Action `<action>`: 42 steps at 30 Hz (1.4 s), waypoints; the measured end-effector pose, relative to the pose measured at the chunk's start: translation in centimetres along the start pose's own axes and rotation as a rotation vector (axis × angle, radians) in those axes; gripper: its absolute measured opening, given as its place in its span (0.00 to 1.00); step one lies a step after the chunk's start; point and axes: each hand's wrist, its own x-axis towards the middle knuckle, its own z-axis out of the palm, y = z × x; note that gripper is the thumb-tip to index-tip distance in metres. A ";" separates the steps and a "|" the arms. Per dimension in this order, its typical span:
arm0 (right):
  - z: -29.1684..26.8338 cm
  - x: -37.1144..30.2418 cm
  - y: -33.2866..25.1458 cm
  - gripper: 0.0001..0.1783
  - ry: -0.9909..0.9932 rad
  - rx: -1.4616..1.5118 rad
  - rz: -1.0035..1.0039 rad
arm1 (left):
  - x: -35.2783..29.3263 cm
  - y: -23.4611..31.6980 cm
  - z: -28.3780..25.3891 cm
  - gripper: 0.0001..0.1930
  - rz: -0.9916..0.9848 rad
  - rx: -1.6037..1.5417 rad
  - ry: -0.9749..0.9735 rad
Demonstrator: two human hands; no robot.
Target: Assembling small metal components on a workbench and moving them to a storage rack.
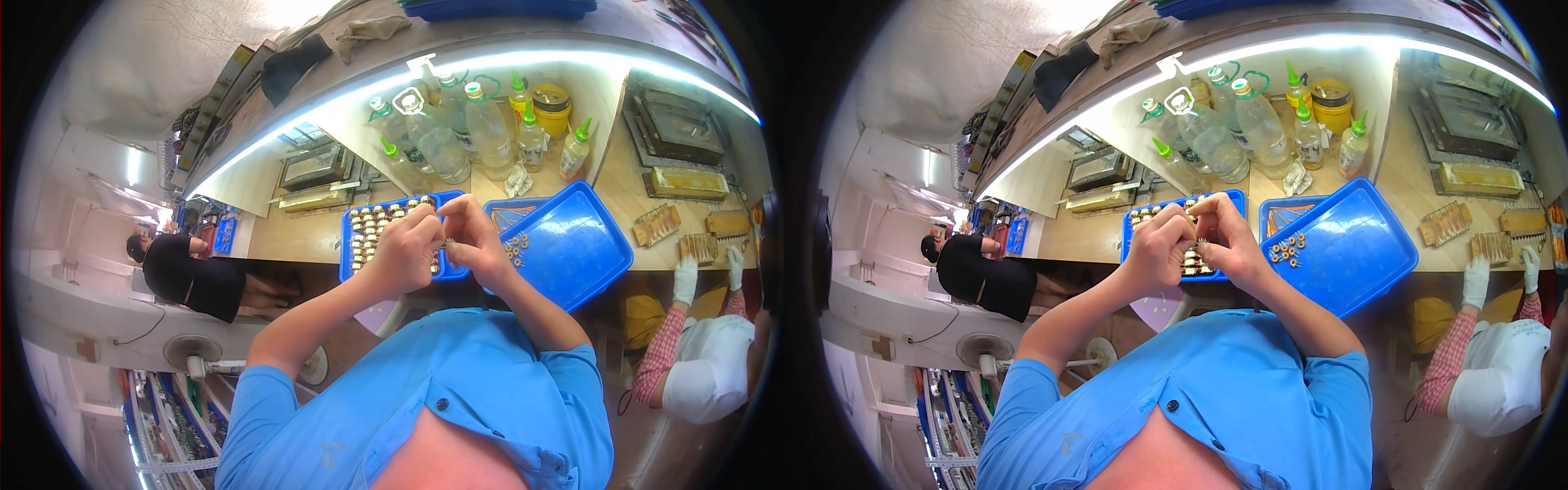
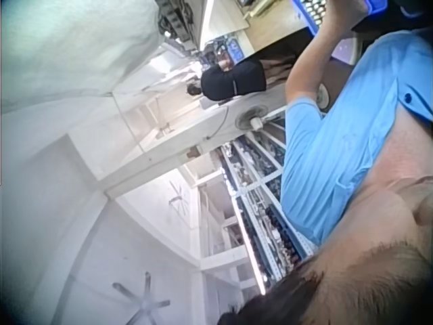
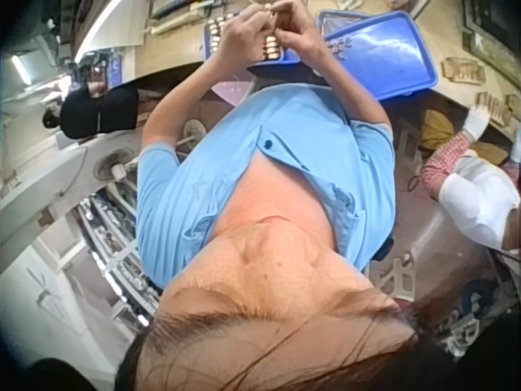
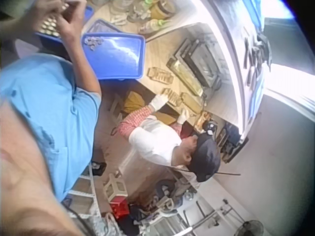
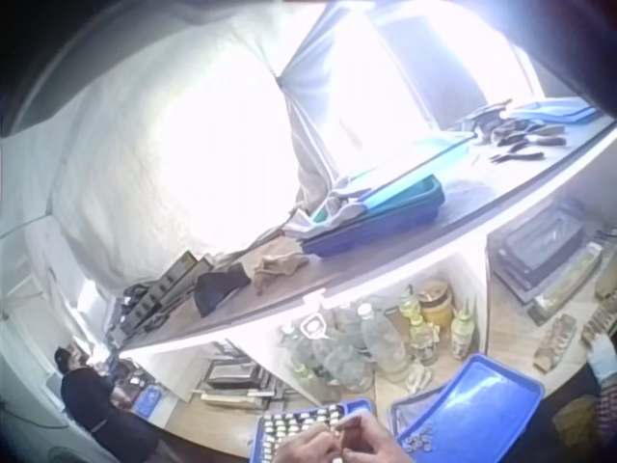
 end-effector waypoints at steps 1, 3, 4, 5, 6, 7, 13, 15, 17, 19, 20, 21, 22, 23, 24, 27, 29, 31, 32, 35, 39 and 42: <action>0.0 0.0 -0.1 0.25 -0.002 0.002 0.015 | -0.1 0.0 0.0 0.08 -0.001 0.000 0.000; 0.1 -0.1 -0.2 0.25 0.006 0.004 0.022 | -0.2 -0.2 0.2 0.08 0.015 0.012 0.000; 0.1 -0.1 -0.2 0.25 0.016 0.006 0.029 | -0.1 -0.1 0.2 0.08 0.015 0.011 -0.001; 0.1 -0.2 -0.2 0.25 0.017 0.006 0.030 | -0.1 0.1 0.1 0.08 0.005 0.005 -0.003; 0.1 -0.2 -0.3 0.24 0.025 0.011 0.031 | -0.1 0.2 0.1 0.08 -0.004 -0.002 -0.006; 0.2 -0.1 -0.3 0.23 0.031 0.016 0.032 | -0.2 0.2 0.2 0.08 -0.005 -0.002 -0.005; 0.2 -0.1 0.6 0.20 0.056 0.005 0.013 | -0.7 -0.2 0.7 0.08 0.006 0.015 0.003; 0.1 -0.1 0.9 0.21 0.060 -0.004 0.012 | -0.7 -0.2 0.7 0.08 0.011 0.015 -0.004; 0.2 -0.1 1.0 0.21 0.062 -0.015 0.011 | -0.8 -0.2 0.7 0.07 0.001 0.004 0.004; 0.3 -0.2 0.8 0.21 0.052 -0.028 0.002 | -0.8 -0.3 0.5 0.07 -0.010 -0.006 0.011; 0.4 -0.2 0.6 0.21 0.049 -0.027 0.002 | -0.7 -0.4 0.3 0.07 -0.042 -0.049 0.015; 0.5 -0.2 0.3 0.21 0.031 0.011 0.022 | -0.7 -0.4 0.1 0.06 -0.073 -0.091 0.019; 0.6 -0.2 0.0 0.21 0.015 0.047 0.042 | -0.5 -0.4 -0.2 0.06 -0.073 -0.091 0.020; 0.6 -0.2 -0.4 0.21 0.015 0.046 0.042 | -0.4 -0.3 -0.4 0.06 -0.144 -0.156 0.032; 0.7 -0.2 -0.7 0.20 -0.013 0.042 0.060 | -0.4 -0.3 -0.6 0.05 -0.215 -0.221 0.043; 0.6 -0.3 -1.0 0.18 -0.058 0.060 0.091 | -0.8 -0.7 -0.9 0.04 -0.266 -0.306 0.006; 0.3 -0.4 -1.1 0.16 -0.072 0.080 0.107 | -0.9 -0.8 -1.3 0.04 -0.284 -0.354 -0.015; -0.1 -0.6 -1.1 0.12 -0.105 0.012 0.115 | -0.6 -0.8 -1.8 0.05 -0.310 -0.424 -0.130; 0.0 -0.6 -1.1 0.12 -0.104 0.013 0.116 | -0.5 -0.7 -2.0 0.05 -0.311 -0.424 -0.131; 0.2 -0.6 -1.3 0.11 -0.070 -0.046 0.107 | -0.3 -0.7 -2.4 0.05 -0.325 -0.393 -0.223; 0.3 -0.4 -2.0 0.11 -0.112 -0.113 0.109 | 0.0 -0.9 -2.5 0.06 -0.235 -0.327 -0.233; 0.0 -0.4 -2.1 0.11 -0.132 -0.031 0.149 | 0.2 0.1 -2.6 0.07 -0.181 -0.282 -0.194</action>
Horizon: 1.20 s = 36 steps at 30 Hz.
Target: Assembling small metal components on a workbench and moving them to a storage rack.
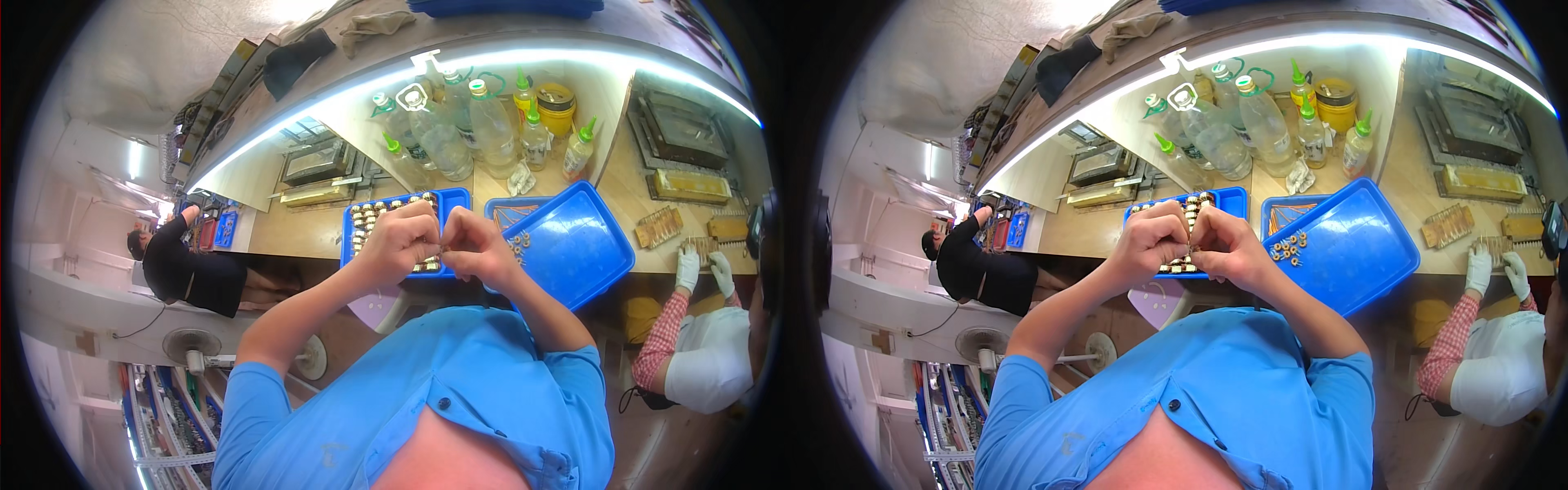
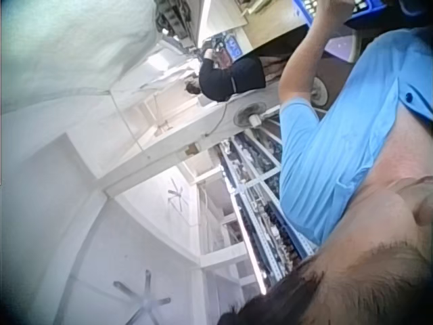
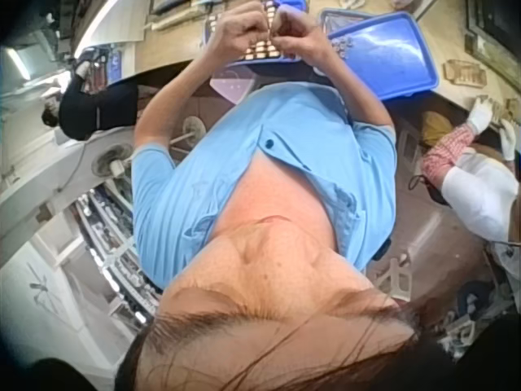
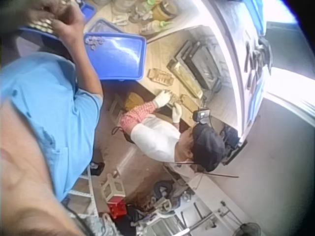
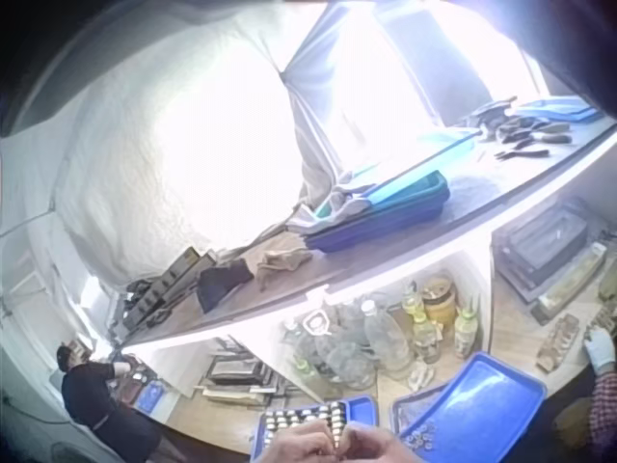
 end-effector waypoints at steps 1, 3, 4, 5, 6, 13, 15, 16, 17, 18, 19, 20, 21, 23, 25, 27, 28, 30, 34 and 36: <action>-0.1 0.0 0.0 0.12 -0.019 0.081 0.032 | 0.0 0.3 0.1 0.07 0.029 0.028 0.027; -0.4 0.2 0.5 0.12 -0.040 0.182 0.019 | 0.3 0.3 0.3 0.07 0.042 -0.015 0.045; -0.5 0.3 0.7 0.12 -0.066 0.283 0.009 | 0.3 0.3 0.3 0.07 0.052 -0.057 0.068; -0.6 0.3 0.6 0.12 -0.067 0.284 0.009 | 0.4 0.4 0.3 0.07 0.051 -0.056 0.069; -0.6 0.3 0.6 0.12 -0.064 0.237 -0.021 | 0.4 0.4 0.2 0.06 0.017 -0.116 0.062; -1.0 0.1 0.3 0.14 -0.094 0.380 0.031 | 0.9 0.6 0.0 0.05 0.017 -0.080 0.013; -0.8 0.0 0.4 0.14 -0.110 0.438 0.046 | 1.0 0.8 -0.5 0.05 0.042 -0.053 -0.019; -0.8 0.1 0.4 0.14 -0.131 0.497 0.061 | 1.1 0.9 -0.7 0.04 0.065 -0.023 -0.047; -0.7 0.1 0.5 0.14 -0.132 0.496 0.063 | 1.2 1.0 -0.7 0.04 0.064 -0.023 -0.044; -0.7 0.1 0.6 0.14 -0.154 0.543 0.069 | 1.2 1.1 -0.8 0.04 0.076 -0.032 -0.051; -0.7 0.1 0.6 0.13 -0.175 0.591 0.075 | 1.3 1.2 -0.8 0.04 0.088 -0.041 -0.057; -0.6 0.1 0.6 0.13 -0.176 0.590 0.076 | 1.3 1.3 -0.8 0.04 0.087 -0.041 -0.055; -0.6 0.1 0.6 0.14 -0.186 0.617 0.085 | 1.2 1.4 -0.8 0.04 0.094 -0.044 -0.042; -0.5 0.1 0.4 0.15 -0.197 0.642 0.096 | 1.0 1.6 -0.6 0.04 0.101 -0.048 -0.026; -0.3 -0.2 0.3 0.16 -0.195 0.620 0.065 | 0.7 2.0 -0.1 0.05 0.142 0.016 0.050; 0.0 -0.3 0.1 0.16 -0.170 0.534 0.001 | 0.6 2.5 0.2 0.06 0.146 0.022 0.070; 0.3 -0.3 0.0 0.17 -0.151 0.444 -0.059 | 0.4 2.7 0.2 0.06 0.151 0.029 0.098; 0.8 -0.5 0.0 0.16 -0.091 0.255 -0.153 | 0.2 2.5 0.3 0.06 0.166 0.024 0.110; 0.7 -0.4 -0.7 0.15 0.001 -0.281 -0.369 | -0.4 2.5 0.3 0.06 0.124 0.032 0.111; 1.0 -0.5 -1.2 0.14 0.005 -0.313 -0.353 | -0.6 2.4 0.5 0.06 0.112 0.021 0.113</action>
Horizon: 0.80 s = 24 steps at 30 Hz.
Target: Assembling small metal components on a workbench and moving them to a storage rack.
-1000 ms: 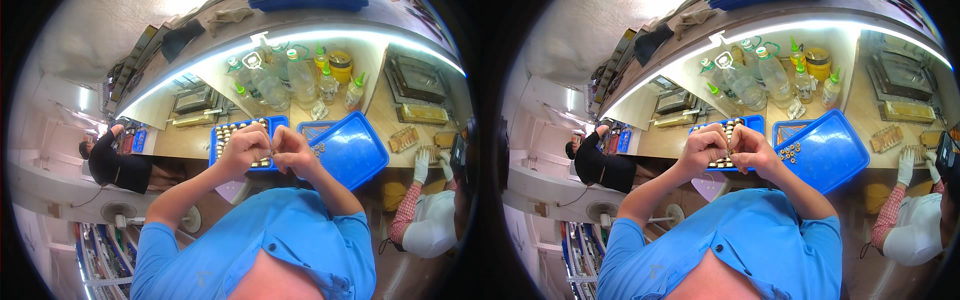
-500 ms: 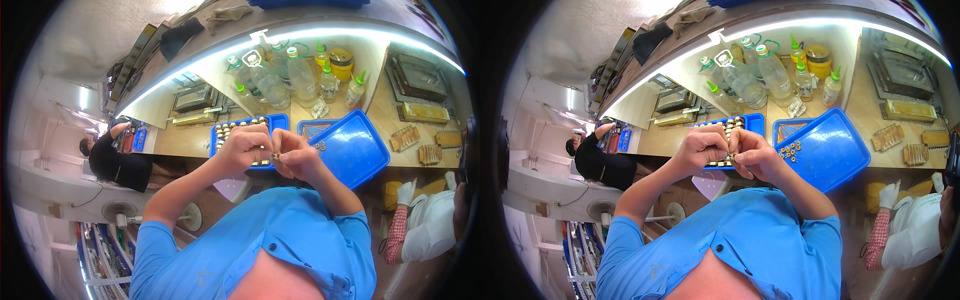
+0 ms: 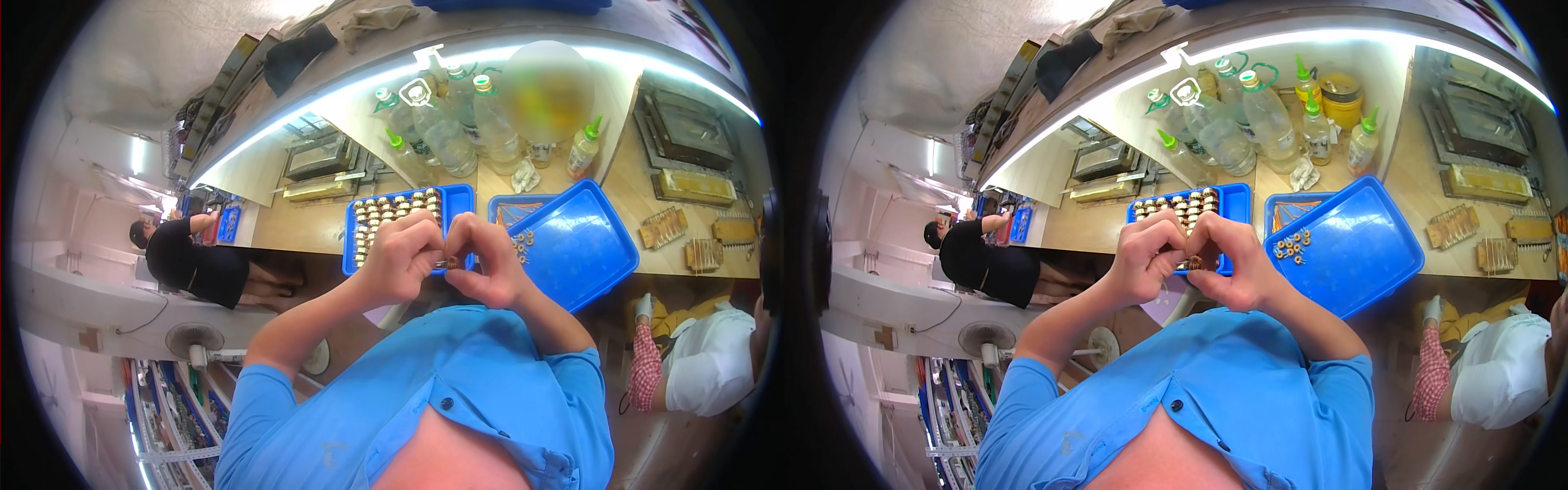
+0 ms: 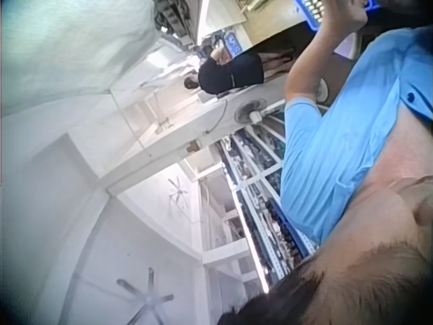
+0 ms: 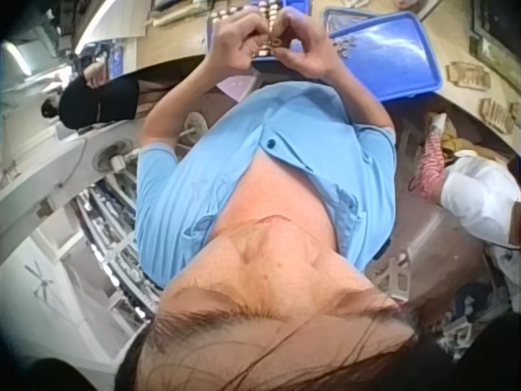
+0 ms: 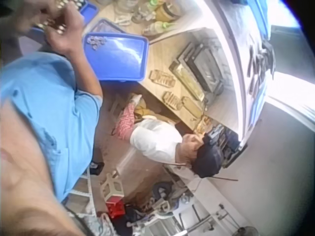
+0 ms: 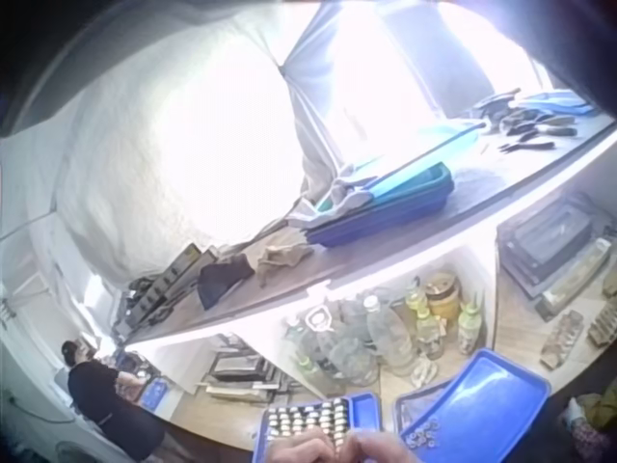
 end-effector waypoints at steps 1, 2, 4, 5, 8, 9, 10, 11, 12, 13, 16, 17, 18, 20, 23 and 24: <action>0.0 0.0 -0.2 0.14 -0.001 -0.035 0.014 | 0.0 -0.1 0.1 0.06 -0.008 -0.012 0.001; 0.0 0.1 -0.2 0.14 -0.002 -0.035 0.014 | -0.1 -0.1 0.2 0.06 -0.008 -0.011 0.001; -0.2 0.2 -0.3 0.14 -0.014 -0.067 -0.015 | -0.1 0.0 0.2 0.05 -0.060 -0.077 0.017; -0.1 0.2 -0.5 0.14 -0.015 -0.067 -0.015 | -0.2 0.0 0.3 0.05 -0.060 -0.077 0.018; 0.1 0.1 -0.8 0.12 -0.009 0.000 0.077 | -0.4 0.2 0.4 0.05 -0.105 -0.109 0.028; 0.0 0.1 -0.7 0.12 -0.018 0.010 0.075 | -0.5 0.2 0.5 0.05 -0.104 -0.113 0.040; 0.0 0.1 -0.6 0.12 -0.028 0.019 0.070 | -0.5 0.3 0.5 0.05 -0.102 -0.115 0.052; 0.1 0.1 -0.4 0.12 -0.029 0.019 0.069 | -0.5 0.3 0.5 0.05 -0.101 -0.114 0.053; 0.3 0.0 -0.1 0.12 0.002 0.053 0.060 | -0.5 0.3 0.4 0.05 -0.100 -0.119 0.054; 0.4 0.0 0.0 0.12 0.032 0.087 0.052 | -0.5 0.3 0.4 0.05 -0.100 -0.124 0.056; 0.4 0.0 0.0 0.11 0.038 0.068 0.020 | -0.5 0.4 0.4 0.05 -0.098 -0.141 0.061; 0.4 0.0 0.0 0.11 0.038 0.068 0.020 | -0.5 0.4 0.4 0.05 -0.098 -0.141 0.061; 0.3 -0.1 0.0 0.11 0.035 0.062 0.014 | -0.5 0.4 0.5 0.05 -0.104 -0.138 0.061; 0.3 -0.1 0.0 0.11 0.033 0.056 0.008 | -0.6 0.4 0.5 0.05 -0.110 -0.134 0.061; 0.3 -0.3 0.0 0.10 0.015 0.092 0.072 | -0.7 0.3 0.8 0.05 -0.122 -0.141 0.073; 0.2 -0.4 0.4 0.10 0.010 0.087 0.045 | -0.6 0.2 0.7 0.06 -0.122 -0.133 0.064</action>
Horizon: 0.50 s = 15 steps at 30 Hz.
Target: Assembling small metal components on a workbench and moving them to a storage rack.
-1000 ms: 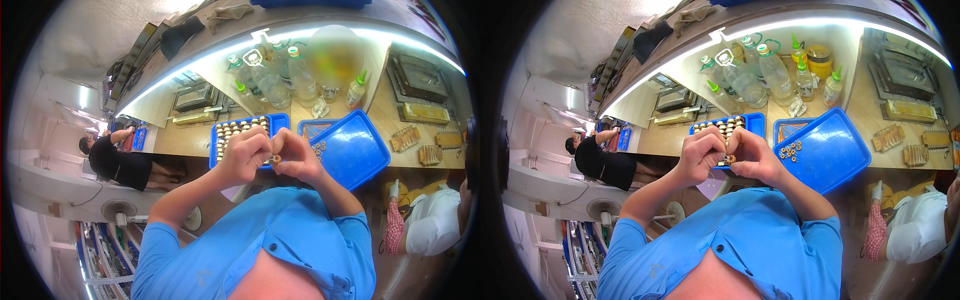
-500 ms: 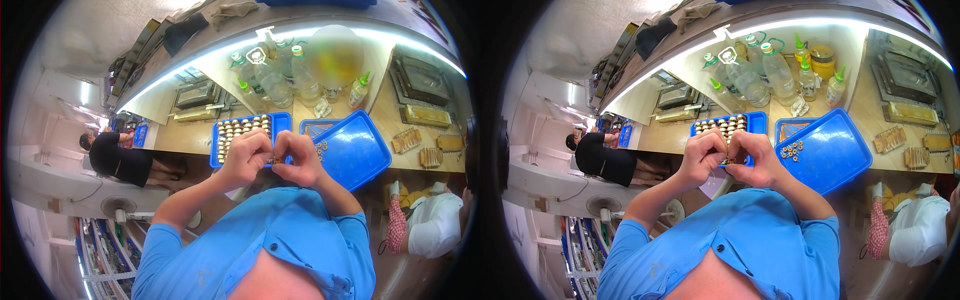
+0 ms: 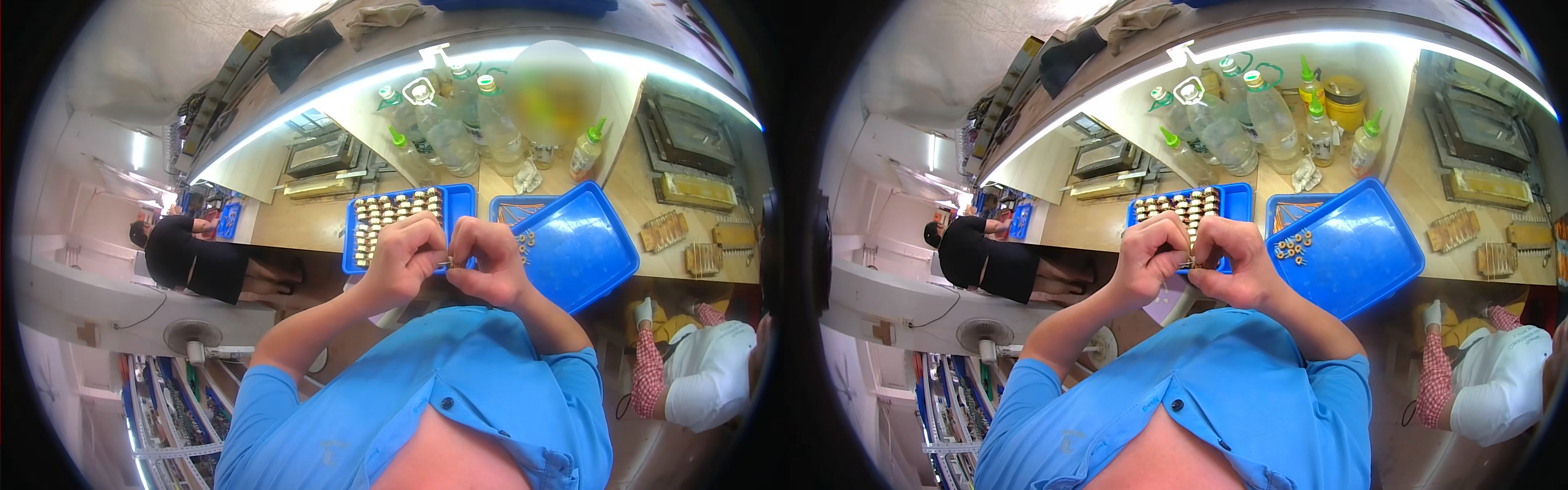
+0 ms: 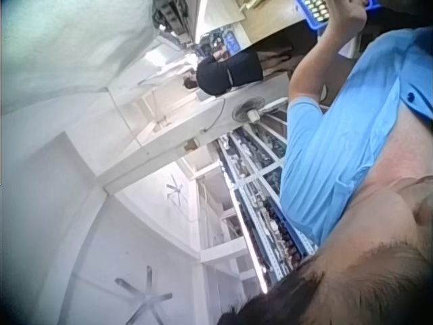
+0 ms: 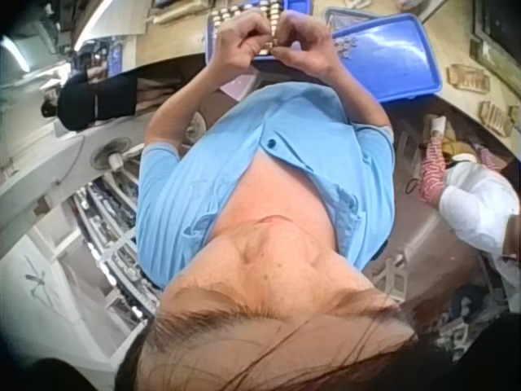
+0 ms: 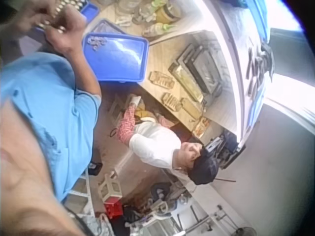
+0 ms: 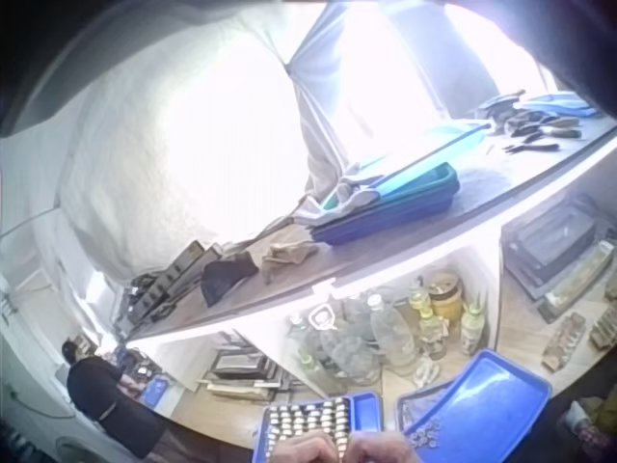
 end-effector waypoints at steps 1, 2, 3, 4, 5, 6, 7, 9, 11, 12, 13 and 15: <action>0.0 0.0 0.2 0.10 -0.008 -0.004 -0.027 | 0.0 0.0 -0.1 0.06 -0.001 0.009 -0.008; -0.1 -0.1 0.2 0.10 -0.007 -0.004 -0.026 | 0.0 0.0 -0.1 0.06 -0.001 0.008 -0.009; 0.0 -0.1 0.1 0.10 0.008 0.016 0.003 | 0.1 0.1 -0.1 0.06 0.002 -0.005 -0.003; 0.0 -0.2 0.0 0.10 0.023 0.036 0.032 | 0.2 0.1 -0.1 0.06 0.006 -0.016 0.003; 0.1 -0.2 -0.1 0.10 0.022 0.036 0.033 | 0.2 0.0 -0.2 0.06 0.006 -0.016 0.004; 0.2 -0.1 -0.2 0.10 0.053 0.047 0.011 | 0.2 0.0 -0.4 0.06 0.010 -0.053 -0.001; 0.3 -0.1 -0.3 0.10 0.085 0.058 -0.009 | 0.2 -0.1 -0.5 0.06 0.014 -0.091 -0.005; 0.1 -0.2 -0.3 0.10 0.080 0.037 -0.016 | 0.2 0.1 -0.6 0.06 0.011 -0.120 0.008; 0.0 -0.1 -0.3 0.10 0.077 0.016 -0.025 | 0.0 0.1 -0.8 0.06 0.008 -0.149 0.019; -0.1 0.0 -0.3 0.10 0.080 -0.005 -0.045 | -0.1 0.0 -1.0 0.07 -0.025 -0.214 0.032; -0.1 0.1 -0.3 0.10 0.081 -0.027 -0.064 | -0.3 -0.1 -1.1 0.08 -0.058 -0.279 0.045; -0.2 0.2 -0.3 0.11 0.097 -0.116 -0.102 | -0.3 -0.5 -1.0 0.09 -0.057 -0.303 0.052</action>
